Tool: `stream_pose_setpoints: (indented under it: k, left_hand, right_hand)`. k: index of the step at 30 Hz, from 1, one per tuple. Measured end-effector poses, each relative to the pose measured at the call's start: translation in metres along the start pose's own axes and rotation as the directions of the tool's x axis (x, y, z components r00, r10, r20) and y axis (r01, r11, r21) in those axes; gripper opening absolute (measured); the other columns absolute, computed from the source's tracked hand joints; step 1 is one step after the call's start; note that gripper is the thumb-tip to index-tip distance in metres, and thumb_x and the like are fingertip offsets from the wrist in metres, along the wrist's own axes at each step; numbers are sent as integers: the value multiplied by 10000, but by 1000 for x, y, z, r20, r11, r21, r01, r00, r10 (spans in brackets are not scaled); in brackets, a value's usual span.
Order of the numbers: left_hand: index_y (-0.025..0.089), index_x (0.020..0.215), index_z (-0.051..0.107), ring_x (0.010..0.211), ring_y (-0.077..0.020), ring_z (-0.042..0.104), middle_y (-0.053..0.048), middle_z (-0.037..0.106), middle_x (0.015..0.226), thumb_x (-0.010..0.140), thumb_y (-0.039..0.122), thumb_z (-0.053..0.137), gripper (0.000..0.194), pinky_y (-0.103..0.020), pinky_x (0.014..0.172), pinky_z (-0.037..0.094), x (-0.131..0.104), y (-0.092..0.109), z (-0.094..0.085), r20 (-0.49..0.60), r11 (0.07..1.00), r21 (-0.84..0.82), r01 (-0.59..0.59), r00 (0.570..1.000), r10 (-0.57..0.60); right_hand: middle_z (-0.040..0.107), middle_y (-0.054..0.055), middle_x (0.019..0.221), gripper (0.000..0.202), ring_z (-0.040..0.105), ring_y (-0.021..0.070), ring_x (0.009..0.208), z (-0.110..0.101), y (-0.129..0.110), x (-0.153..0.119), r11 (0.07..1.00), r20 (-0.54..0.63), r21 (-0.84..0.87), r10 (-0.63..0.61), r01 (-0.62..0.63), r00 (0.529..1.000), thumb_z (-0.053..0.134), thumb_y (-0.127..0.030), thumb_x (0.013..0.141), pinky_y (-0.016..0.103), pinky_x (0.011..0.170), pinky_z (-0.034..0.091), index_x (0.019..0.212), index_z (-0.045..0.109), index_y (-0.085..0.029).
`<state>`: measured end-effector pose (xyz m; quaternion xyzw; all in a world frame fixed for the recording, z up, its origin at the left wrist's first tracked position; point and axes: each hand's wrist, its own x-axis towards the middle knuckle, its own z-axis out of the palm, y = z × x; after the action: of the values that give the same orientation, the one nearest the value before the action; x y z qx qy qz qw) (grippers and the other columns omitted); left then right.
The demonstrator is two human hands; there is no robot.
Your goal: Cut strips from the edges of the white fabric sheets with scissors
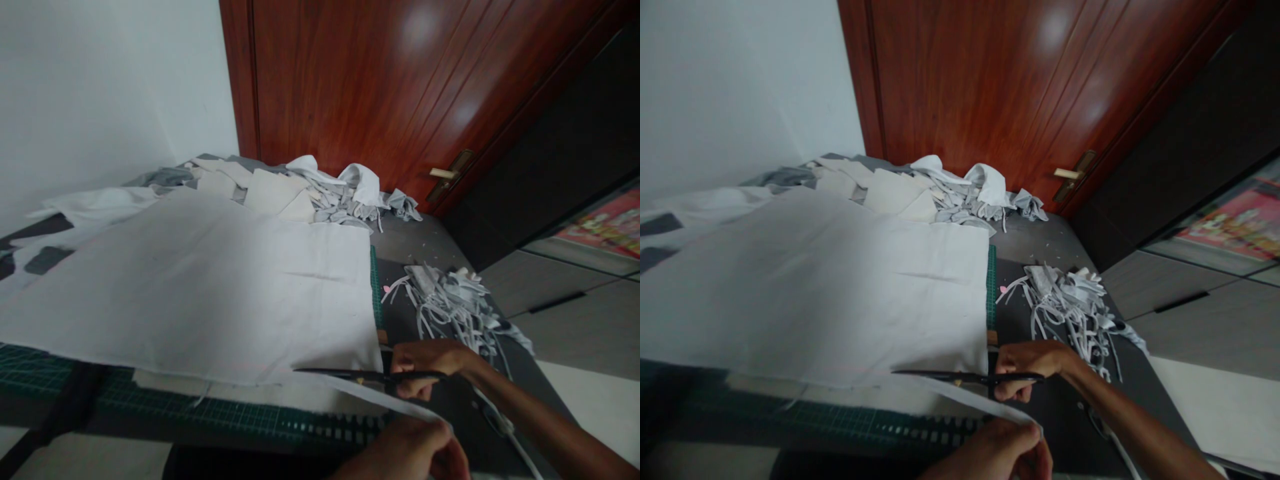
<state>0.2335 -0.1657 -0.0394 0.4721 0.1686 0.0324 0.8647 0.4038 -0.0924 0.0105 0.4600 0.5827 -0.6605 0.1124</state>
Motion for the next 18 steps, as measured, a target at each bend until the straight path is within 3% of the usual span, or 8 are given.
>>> stream_pose_setpoints:
  k: [6, 12, 18]
  left_hand:
    - [173, 645, 525, 632, -146, 497, -50, 544, 705, 907, 436, 323, 424, -299, 682, 390, -4, 10, 2, 15, 1000, 16, 6, 1000, -6]
    - [150, 649, 558, 605, -126, 479, -44, 560, 692, 932, 363, 312, 431, -292, 708, 411, 5, -5, 4, -16, 999, 27, -30, 999, 30]
    - [151, 659, 578, 594, -134, 491, -39, 569, 683, 924, 442, 359, 451, -294, 678, 406, 10, -9, 4, -21, 1000, -28, 13, 1000, -14]
  right_hand:
    - [518, -58, 562, 494, 498, 69, 475, -2, 0, 0, 1000, 32, 26, -17, 16, 999, 786, -607, 696, 184, 480, 482, 687, 677, -125]
    - [539, -57, 575, 472, 482, 57, 462, -4, 6, 4, 1000, 31, -5, -26, 26, 999, 787, -580, 709, 168, 459, 463, 694, 683, -119]
    - [528, -59, 561, 495, 498, 48, 463, -4, 1, 3, 999, 58, 22, -36, 34, 998, 777, -594, 726, 150, 475, 449, 661, 642, -123]
